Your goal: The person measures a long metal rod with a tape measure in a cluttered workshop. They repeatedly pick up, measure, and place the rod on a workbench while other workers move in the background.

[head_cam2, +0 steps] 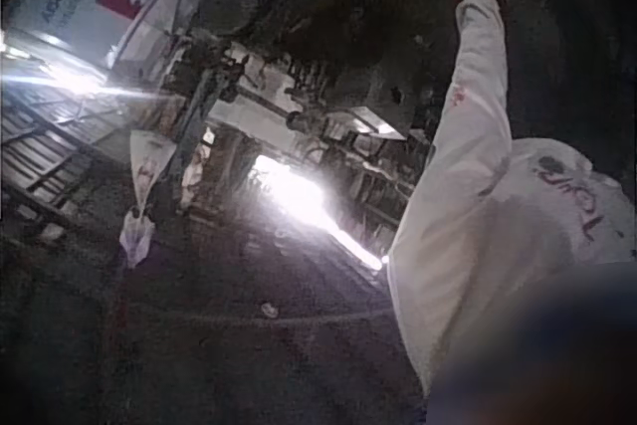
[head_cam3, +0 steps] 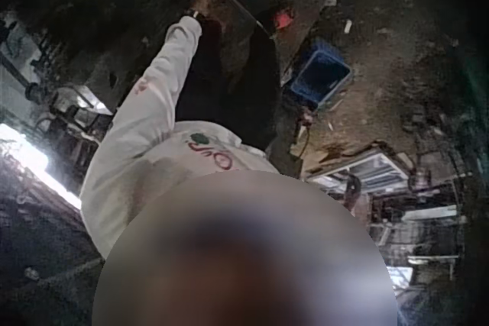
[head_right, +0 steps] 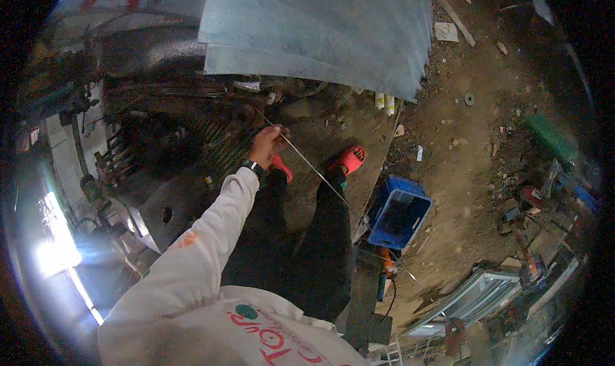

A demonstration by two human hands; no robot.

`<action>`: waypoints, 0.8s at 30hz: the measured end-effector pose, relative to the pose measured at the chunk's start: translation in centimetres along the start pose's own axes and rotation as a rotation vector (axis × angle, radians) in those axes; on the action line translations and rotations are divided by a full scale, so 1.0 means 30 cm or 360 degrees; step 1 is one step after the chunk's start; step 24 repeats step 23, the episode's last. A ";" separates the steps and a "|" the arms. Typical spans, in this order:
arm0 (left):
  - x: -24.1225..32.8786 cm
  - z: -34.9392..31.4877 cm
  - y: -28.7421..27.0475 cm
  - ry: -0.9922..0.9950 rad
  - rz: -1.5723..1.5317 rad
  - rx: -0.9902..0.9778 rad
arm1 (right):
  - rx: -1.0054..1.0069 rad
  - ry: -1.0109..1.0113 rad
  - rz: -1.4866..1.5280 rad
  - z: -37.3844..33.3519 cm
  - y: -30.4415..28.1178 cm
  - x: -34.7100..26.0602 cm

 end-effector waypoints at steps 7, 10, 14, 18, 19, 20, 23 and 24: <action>-0.127 -0.225 0.168 0.0025 0.1261 -0.0285 | -0.0299 -0.0825 0.0136 0.439 0.434 -0.573; 0.202 -0.314 -0.053 0.1327 0.2104 0.0560 | -0.0262 -0.1082 0.0329 0.445 0.498 -0.667; 0.387 -0.293 -0.267 0.1066 0.3328 0.1089 | -0.0153 -0.1150 0.0398 0.465 0.535 -0.632; 0.290 -0.246 -0.242 0.0134 0.3233 0.0555 | -0.0229 -0.0996 0.0410 0.472 0.577 -0.601; 0.271 -0.249 -0.195 0.0130 0.3183 0.0488 | -0.0178 -0.1053 0.0319 0.468 0.581 -0.610; 0.296 -0.238 -0.139 0.0274 0.3086 0.0477 | -0.0171 -0.1060 0.0321 0.455 0.584 -0.615; 0.426 -0.197 0.030 0.0775 0.2736 0.0519 | -0.0218 -0.0958 0.0352 0.456 0.596 -0.626; 0.426 -0.197 0.030 0.0775 0.2736 0.0519 | -0.0218 -0.0958 0.0352 0.456 0.596 -0.626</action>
Point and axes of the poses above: each hand's wrist, its own z-axis towards the middle knuckle, its own y-axis out of the palm, x = y × z, the point moved 5 cm from there along z, towards the middle knuckle, and after that the axes turned 9 degrees about -y, right-handed, at the moved point
